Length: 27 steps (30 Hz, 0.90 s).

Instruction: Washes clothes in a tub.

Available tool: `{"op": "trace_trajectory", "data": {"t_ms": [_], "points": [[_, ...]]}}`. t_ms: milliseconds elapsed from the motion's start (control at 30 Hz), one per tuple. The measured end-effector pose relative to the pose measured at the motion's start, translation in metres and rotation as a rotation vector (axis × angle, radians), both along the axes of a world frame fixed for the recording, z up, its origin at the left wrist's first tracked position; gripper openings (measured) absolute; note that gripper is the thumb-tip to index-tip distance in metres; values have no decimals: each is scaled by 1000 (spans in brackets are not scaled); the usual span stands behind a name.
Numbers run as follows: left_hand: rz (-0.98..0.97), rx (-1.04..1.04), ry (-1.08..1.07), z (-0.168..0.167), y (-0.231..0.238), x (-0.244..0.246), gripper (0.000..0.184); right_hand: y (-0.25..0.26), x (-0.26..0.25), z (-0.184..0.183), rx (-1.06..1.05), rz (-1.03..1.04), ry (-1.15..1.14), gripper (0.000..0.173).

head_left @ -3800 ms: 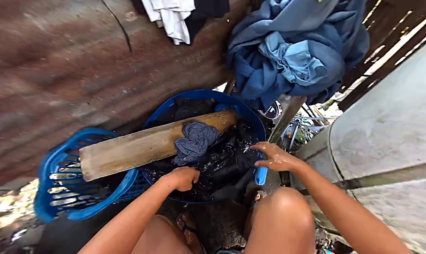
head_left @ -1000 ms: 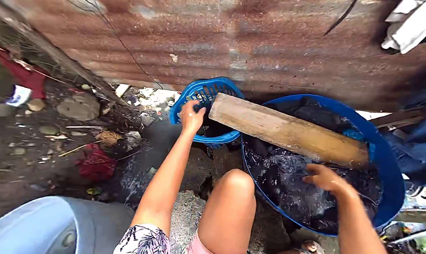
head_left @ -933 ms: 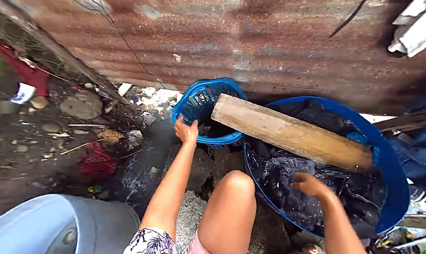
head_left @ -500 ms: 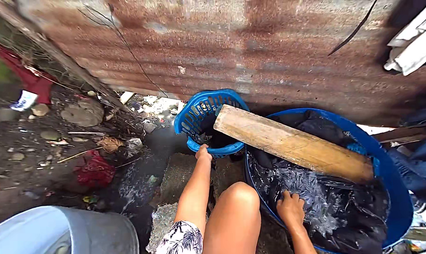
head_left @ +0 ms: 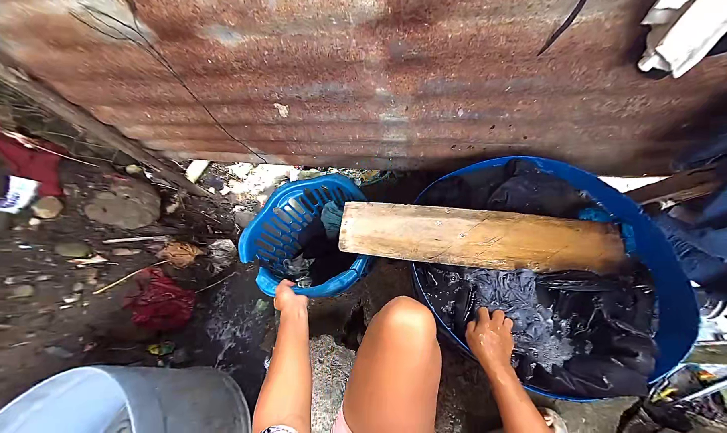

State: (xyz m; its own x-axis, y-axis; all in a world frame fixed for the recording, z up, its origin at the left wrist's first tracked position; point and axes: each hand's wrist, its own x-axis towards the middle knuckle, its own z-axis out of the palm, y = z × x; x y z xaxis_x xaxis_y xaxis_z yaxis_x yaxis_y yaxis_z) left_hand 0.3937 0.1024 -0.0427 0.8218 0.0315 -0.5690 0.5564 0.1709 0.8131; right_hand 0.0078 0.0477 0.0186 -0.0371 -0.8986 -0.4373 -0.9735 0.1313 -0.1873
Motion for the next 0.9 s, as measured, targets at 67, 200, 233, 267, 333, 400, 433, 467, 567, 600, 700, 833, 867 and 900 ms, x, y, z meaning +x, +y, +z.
{"op": "trace_trajectory", "data": {"t_ms": [67, 200, 233, 267, 333, 400, 433, 467, 567, 600, 700, 833, 867, 900], "points": [[40, -25, -2, -1, 20, 5, 51, -1, 1, 0, 12, 6, 17, 39], [47, 132, 14, -11, 42, 12, 53, 0, 1, 0, 12, 5, 19, 40], [-13, 256, 26, -19, 46, 10, 53, 0, 1, 0, 11, 3, 20, 40], [-97, 405, 53, -30, 53, 3, 54, -1, 2, -1, 14, -1, 24, 40], [-145, 541, 106, -58, 69, -7, 59, -1, 3, -1, 21, -7, 33, 39], [-100, 473, 144, -75, 77, -9, 61, -2, 4, 0, 17, -7, 41, 38], [-101, 419, 157, -80, 84, -8, 58, 0, 4, 0, 20, -6, 47, 38], [-127, 375, 174, -82, 86, -6, 56, 1, 4, 0, 20, -6, 48, 39], [-287, 357, 267, -76, 78, -3, 51, 0, 6, 1, 15, -14, 46, 39], [-352, 377, 312, -73, 78, -1, 48, 0, 6, 1, 14, -13, 41, 39], [-433, 493, 294, -68, 90, -1, 46, -2, 3, 4, 77, 21, 20, 42], [-293, 852, -90, -37, 90, -2, 89, -25, -20, 21, 316, 21, -14, 47], [-308, 885, -228, -24, 83, -1, 90, -32, -27, 18, 336, 5, -28, 50], [-339, 863, -359, -9, 74, -1, 89, -38, -35, 13, 345, -14, -44, 54]]}}
